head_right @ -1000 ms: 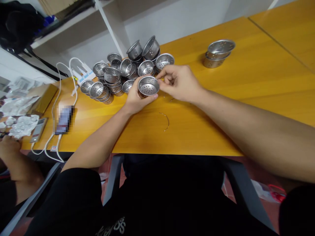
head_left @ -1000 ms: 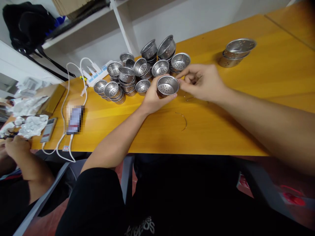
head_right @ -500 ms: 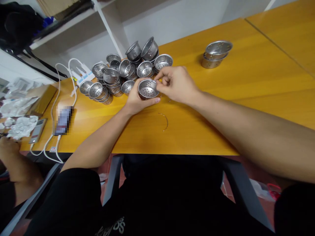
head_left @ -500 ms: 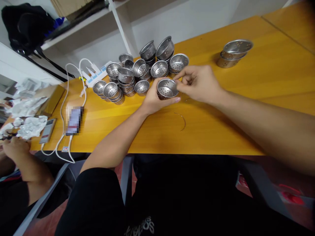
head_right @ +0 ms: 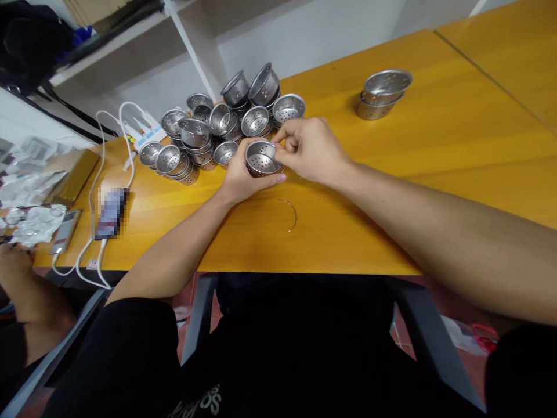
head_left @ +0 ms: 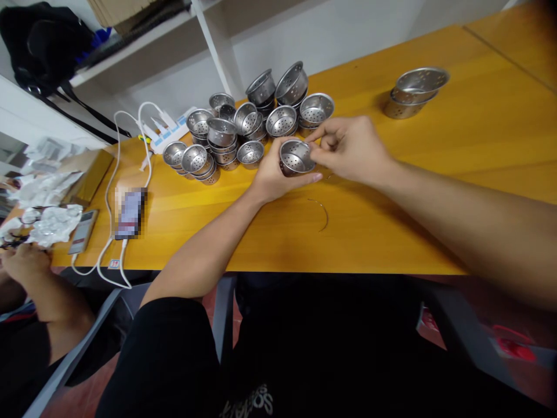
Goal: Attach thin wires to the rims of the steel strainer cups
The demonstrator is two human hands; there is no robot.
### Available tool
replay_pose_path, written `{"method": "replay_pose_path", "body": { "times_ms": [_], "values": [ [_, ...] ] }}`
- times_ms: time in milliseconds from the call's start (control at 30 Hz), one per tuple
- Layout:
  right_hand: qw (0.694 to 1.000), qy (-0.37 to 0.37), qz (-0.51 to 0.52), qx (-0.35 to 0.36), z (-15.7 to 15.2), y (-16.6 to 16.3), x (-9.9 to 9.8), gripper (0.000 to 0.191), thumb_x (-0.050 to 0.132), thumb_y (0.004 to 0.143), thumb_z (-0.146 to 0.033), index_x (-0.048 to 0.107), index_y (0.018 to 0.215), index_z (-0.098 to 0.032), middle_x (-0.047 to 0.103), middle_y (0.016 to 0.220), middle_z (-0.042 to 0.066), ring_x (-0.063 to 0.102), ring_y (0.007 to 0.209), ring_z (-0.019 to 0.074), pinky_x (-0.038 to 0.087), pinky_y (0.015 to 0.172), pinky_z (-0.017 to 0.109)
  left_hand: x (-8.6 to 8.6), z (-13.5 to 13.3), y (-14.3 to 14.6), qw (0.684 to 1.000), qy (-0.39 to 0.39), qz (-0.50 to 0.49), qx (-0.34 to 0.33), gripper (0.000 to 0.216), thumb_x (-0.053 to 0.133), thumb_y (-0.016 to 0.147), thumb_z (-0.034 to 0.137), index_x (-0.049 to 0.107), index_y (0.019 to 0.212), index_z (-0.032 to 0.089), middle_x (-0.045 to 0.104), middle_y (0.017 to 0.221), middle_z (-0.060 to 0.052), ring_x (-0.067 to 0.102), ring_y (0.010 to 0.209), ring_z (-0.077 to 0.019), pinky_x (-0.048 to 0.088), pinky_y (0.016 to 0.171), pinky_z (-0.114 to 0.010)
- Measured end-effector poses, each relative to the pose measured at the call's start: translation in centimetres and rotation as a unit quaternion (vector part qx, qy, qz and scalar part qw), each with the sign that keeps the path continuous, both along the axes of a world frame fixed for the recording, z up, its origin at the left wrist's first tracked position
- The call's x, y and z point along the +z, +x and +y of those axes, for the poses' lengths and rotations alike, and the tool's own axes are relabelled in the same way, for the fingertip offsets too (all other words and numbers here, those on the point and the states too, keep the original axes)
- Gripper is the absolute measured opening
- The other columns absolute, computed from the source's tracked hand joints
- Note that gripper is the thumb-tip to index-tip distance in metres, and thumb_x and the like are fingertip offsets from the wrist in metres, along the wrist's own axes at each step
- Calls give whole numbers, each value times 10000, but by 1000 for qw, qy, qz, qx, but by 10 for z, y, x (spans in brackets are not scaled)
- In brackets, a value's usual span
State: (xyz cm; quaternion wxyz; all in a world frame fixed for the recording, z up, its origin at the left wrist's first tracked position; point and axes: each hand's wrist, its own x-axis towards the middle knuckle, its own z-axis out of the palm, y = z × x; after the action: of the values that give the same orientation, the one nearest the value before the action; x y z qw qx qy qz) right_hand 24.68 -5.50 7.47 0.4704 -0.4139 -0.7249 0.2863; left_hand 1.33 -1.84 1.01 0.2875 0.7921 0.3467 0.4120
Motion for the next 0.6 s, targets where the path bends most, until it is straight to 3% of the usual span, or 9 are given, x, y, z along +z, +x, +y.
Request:
{"method": "replay_pose_path", "body": {
  "times_ms": [233, 433, 600],
  "values": [
    [1000, -14, -5, 8, -2, 1, 4, 277, 988, 990, -474, 764, 919, -328, 521, 619, -20, 421, 628, 202, 443, 663, 447, -4, 4, -1, 1000, 1, 10, -18, 1066, 1057, 867, 703, 500, 1652, 244, 771, 1500, -145, 810, 1433, -348, 640, 1334, -657],
    [1000, -19, 4, 4, -1, 1, 1, 336, 986, 1013, -589, 777, 923, -342, 521, 621, -14, 370, 629, 187, 412, 671, 455, -7, 6, -3, 999, 15, 29, -17, 1033, 1015, 909, 688, 476, 1670, 245, 756, 1515, -158, 771, 1499, -378, 598, 1372, -695],
    [999, -17, 26, 22, -4, -2, 5, 387, 972, 1001, -712, 808, 997, -362, 547, 642, -6, 411, 660, 205, 421, 656, 445, 2, -1, -4, 999, -31, -3, -14, 979, 1049, 866, 703, 553, 1578, 247, 776, 1488, -126, 812, 1390, -325, 654, 1315, -615]
  ]
}}
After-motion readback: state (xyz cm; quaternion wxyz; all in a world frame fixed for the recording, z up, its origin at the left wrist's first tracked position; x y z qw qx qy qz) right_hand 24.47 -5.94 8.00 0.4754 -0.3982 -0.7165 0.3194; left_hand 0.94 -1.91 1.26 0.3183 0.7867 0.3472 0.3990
